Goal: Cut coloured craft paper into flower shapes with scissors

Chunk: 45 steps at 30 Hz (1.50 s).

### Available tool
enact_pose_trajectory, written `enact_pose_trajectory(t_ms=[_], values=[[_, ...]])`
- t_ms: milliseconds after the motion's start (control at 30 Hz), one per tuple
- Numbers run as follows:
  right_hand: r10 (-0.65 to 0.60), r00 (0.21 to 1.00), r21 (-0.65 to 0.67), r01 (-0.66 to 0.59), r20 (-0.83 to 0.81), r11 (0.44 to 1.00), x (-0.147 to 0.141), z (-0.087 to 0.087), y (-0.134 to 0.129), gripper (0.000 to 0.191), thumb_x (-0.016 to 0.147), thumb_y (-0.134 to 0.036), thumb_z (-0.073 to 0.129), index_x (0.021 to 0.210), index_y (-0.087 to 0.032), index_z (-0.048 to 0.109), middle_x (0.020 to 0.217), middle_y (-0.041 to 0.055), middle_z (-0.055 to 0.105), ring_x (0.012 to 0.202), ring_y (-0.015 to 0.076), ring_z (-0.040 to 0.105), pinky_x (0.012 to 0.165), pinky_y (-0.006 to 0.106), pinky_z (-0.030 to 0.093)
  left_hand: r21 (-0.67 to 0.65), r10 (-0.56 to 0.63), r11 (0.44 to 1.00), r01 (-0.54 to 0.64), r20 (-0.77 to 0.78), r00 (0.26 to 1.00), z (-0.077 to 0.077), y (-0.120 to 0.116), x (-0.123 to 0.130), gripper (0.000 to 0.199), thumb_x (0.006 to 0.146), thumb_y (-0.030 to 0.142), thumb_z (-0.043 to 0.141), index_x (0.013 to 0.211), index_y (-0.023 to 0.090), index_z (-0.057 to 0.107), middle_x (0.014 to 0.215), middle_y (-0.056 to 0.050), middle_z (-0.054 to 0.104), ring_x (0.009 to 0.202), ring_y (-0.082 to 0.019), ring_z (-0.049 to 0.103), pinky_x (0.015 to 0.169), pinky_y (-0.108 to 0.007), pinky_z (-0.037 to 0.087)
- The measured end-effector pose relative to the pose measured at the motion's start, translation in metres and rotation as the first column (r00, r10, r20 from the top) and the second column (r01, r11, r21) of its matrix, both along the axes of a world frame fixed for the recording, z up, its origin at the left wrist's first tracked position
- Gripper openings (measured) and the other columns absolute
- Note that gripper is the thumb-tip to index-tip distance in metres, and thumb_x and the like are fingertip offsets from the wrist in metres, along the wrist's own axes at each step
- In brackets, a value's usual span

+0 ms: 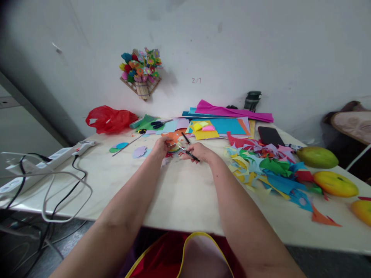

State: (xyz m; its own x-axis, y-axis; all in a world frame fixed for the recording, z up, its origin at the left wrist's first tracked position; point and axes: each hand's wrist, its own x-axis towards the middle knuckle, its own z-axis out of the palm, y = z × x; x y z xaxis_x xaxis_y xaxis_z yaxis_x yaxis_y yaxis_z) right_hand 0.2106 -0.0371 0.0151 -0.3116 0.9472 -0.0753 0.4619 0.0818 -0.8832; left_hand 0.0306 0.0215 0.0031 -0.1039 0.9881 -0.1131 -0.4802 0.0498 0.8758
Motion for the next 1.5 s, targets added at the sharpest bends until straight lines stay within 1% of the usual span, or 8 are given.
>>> enact_pose_trajectory(t_ms=[233, 433, 667, 900, 1100, 1300, 1500], values=[[0.017, 1.000, 0.005, -0.017, 0.006, 1.000, -0.0001, 0.0010, -0.0008, 0.027, 0.062, -0.035, 0.082, 0.071, -0.015, 0.067, 0.043, -0.0049, 0.051, 0.036, 0.0056, 0.043, 0.035, 0.017, 0.034, -0.018, -0.009, 1.000, 0.009, 0.008, 1.000, 0.0000, 0.0003, 0.0002, 0.013, 0.054, 0.008, 0.059, 0.064, 0.017, 0.056, 0.061, -0.001, 0.057, 0.055, -0.013, 0.054, 0.063, -0.031, 0.051], [0.008, 1.000, 0.004, -0.008, 0.021, 1.000, -0.0006, 0.0007, -0.0009, 0.024, 0.065, -0.033, 0.079, 0.073, -0.014, 0.066, 0.043, -0.0053, 0.050, 0.035, 0.0054, 0.042, 0.035, 0.017, 0.034, -0.036, -0.039, 0.999, 0.039, 0.017, 0.999, -0.0008, 0.0009, -0.0001, 0.013, 0.055, 0.009, 0.061, 0.064, 0.016, 0.055, 0.058, -0.001, 0.056, 0.053, -0.014, 0.057, 0.063, -0.030, 0.051], [0.036, 0.999, 0.004, -0.036, 0.025, 0.999, 0.0007, -0.0009, 0.0006, 0.030, 0.062, -0.035, 0.081, 0.076, -0.013, 0.067, 0.044, -0.0062, 0.050, 0.037, 0.0052, 0.043, 0.037, 0.017, 0.035, -0.040, -0.057, 0.998, 0.056, -0.016, 0.998, -0.0016, 0.0025, -0.0005, 0.014, 0.053, 0.010, 0.060, 0.066, 0.015, 0.055, 0.057, 0.000, 0.056, 0.054, -0.013, 0.058, 0.063, -0.029, 0.052], [0.019, 0.999, -0.003, -0.019, 0.035, 1.000, -0.0008, 0.0010, -0.0012, 0.028, 0.062, -0.035, 0.081, 0.075, -0.014, 0.068, 0.043, -0.0064, 0.049, 0.036, 0.0051, 0.041, 0.037, 0.018, 0.033, -0.038, -0.071, 0.997, 0.071, 0.003, 0.997, -0.0025, 0.0030, -0.0002, 0.017, 0.053, 0.011, 0.061, 0.068, 0.016, 0.054, 0.057, 0.000, 0.057, 0.053, -0.014, 0.059, 0.061, -0.030, 0.052], [0.014, 0.999, 0.008, -0.014, 0.038, 1.000, -0.0012, 0.0005, -0.0007, 0.029, 0.063, -0.035, 0.081, 0.078, -0.013, 0.069, 0.043, -0.0065, 0.049, 0.036, 0.0050, 0.041, 0.037, 0.018, 0.033, -0.031, -0.052, 0.998, 0.052, -0.015, 0.999, -0.0013, 0.0015, 0.0009, 0.016, 0.052, 0.010, 0.060, 0.065, 0.016, 0.053, 0.052, 0.002, 0.053, 0.051, -0.012, 0.056, 0.060, -0.029, 0.052], [0.018, 0.999, 0.006, -0.018, 0.031, 1.000, -0.0010, 0.0007, -0.0007, 0.030, 0.062, -0.036, 0.082, 0.078, -0.014, 0.069, 0.043, -0.0064, 0.049, 0.036, 0.0050, 0.040, 0.036, 0.018, 0.033, -0.012, -0.054, 0.998, 0.054, -0.026, 0.998, -0.0010, 0.0003, 0.0008, 0.011, 0.054, 0.010, 0.059, 0.061, 0.015, 0.053, 0.052, 0.001, 0.051, 0.052, -0.012, 0.055, 0.063, -0.030, 0.051], [0.027, 0.999, 0.017, -0.028, 0.036, 0.999, -0.0004, -0.0007, 0.0007, 0.032, 0.061, -0.038, 0.081, 0.079, -0.014, 0.070, 0.044, -0.0065, 0.048, 0.037, 0.0052, 0.040, 0.037, 0.019, 0.032, -0.017, -0.059, 0.998, 0.058, -0.021, 0.998, 0.0000, 0.0004, 0.0010, 0.012, 0.054, 0.009, 0.060, 0.062, 0.016, 0.052, 0.053, 0.001, 0.051, 0.052, -0.012, 0.055, 0.062, -0.029, 0.051]])
